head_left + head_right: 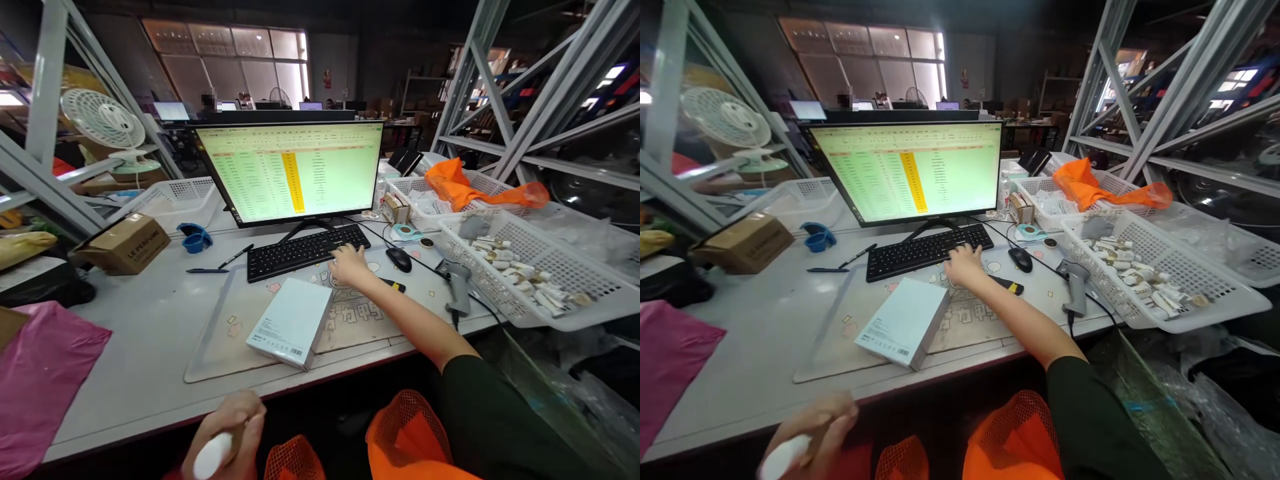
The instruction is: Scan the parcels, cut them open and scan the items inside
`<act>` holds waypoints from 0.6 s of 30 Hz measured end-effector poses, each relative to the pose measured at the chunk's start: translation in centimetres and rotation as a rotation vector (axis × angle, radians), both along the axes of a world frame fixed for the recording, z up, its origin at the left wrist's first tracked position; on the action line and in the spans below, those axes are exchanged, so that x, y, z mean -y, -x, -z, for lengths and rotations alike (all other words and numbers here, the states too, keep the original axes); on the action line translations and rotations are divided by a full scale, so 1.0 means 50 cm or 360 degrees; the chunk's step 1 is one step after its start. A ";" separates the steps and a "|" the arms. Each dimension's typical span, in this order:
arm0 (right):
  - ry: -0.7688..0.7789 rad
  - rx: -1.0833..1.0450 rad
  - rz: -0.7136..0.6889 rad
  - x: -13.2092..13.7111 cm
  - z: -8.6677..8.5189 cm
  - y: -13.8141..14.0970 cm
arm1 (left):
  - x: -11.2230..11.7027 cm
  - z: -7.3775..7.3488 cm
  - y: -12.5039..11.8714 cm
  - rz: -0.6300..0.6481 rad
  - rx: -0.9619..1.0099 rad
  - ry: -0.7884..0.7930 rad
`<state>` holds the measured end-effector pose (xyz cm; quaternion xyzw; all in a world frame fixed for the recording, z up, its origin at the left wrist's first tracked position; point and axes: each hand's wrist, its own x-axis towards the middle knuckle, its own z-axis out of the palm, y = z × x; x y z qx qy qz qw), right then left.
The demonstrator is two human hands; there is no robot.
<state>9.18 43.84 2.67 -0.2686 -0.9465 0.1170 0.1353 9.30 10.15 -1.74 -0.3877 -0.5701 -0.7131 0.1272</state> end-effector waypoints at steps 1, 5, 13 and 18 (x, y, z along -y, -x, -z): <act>0.0030 0.0069 0.0106 -0.031 0.016 0.002 | -0.019 -0.003 -0.006 0.0199 -0.0082 0.0014; 0.0126 0.0120 0.0125 -0.126 0.054 0.014 | -0.053 0.016 -0.048 0.0663 0.0143 0.0025; 0.0248 -0.0137 -0.0116 0.010 0.005 -0.083 | -0.055 0.041 -0.035 0.0535 0.0587 -0.0211; 0.0762 -0.0390 -0.1117 0.197 0.031 -0.253 | -0.199 -0.013 -0.014 0.0630 0.0311 -0.0381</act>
